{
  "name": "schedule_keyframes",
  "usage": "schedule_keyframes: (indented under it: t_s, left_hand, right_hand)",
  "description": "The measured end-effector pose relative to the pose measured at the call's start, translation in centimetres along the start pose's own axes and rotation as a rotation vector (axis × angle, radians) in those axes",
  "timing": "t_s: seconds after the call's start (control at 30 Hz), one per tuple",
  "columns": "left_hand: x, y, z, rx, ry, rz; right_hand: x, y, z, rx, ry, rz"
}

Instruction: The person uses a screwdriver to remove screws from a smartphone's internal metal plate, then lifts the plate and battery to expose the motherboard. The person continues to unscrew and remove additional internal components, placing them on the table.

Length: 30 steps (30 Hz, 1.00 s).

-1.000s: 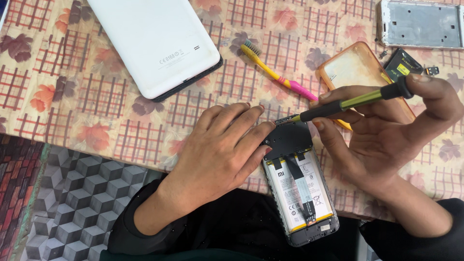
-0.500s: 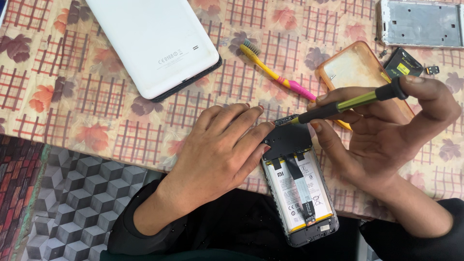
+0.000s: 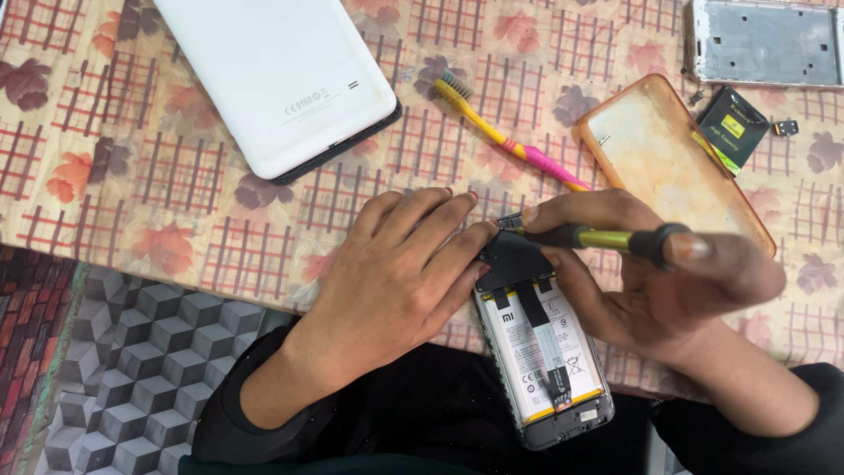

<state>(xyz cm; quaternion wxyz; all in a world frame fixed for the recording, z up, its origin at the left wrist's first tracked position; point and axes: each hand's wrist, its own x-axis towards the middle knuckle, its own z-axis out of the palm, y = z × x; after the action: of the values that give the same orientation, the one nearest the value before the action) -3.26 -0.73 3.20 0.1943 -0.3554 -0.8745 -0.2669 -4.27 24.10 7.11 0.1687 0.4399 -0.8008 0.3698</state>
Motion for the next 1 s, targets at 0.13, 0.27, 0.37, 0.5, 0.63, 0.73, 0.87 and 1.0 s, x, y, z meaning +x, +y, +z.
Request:
schedule_keyframes:
  t_s: [0.13, 0.27, 0.37, 0.5, 0.63, 0.73, 0.87, 1.0]
  left_hand:
    - [0.4, 0.2, -0.6, 0.010, -0.011, 0.001]
    - [0.8, 0.4, -0.5, 0.013, -0.011, 0.007]
    - [0.6, 0.4, -0.3, 0.004, -0.002, -0.003]
    - [0.2, 0.2, -0.1, 0.019, -0.005, 0.005]
    - [0.2, 0.3, 0.0, 0.014, 0.005, 0.005]
    - [0.4, 0.5, -0.1, 0.018, 0.004, 0.002]
    - [0.5, 0.7, -0.4, 0.023, -0.004, 0.017]
    - [0.7, 1.0, -0.6, 0.014, -0.003, 0.014]
  right_hand:
    - [0.3, 0.2, -0.4, -0.056, 0.012, 0.027]
    - [0.5, 0.8, -0.6, -0.125, 0.047, -0.051]
    - [0.2, -0.2, -0.5, -0.010, -0.062, 0.119]
    - [0.1, -1.7, -0.2, 0.029, -0.053, 0.238]
    - [0.8, -0.1, -0.1, 0.251, -0.072, 0.236]
    - [0.9, 1.3, -0.5, 0.268, -0.052, 0.028]
    - [0.5, 1.7, -1.3, 0.003, -0.045, 0.072]
    - [1.0, 1.3, -2.3, 0.230, -0.046, 0.051]
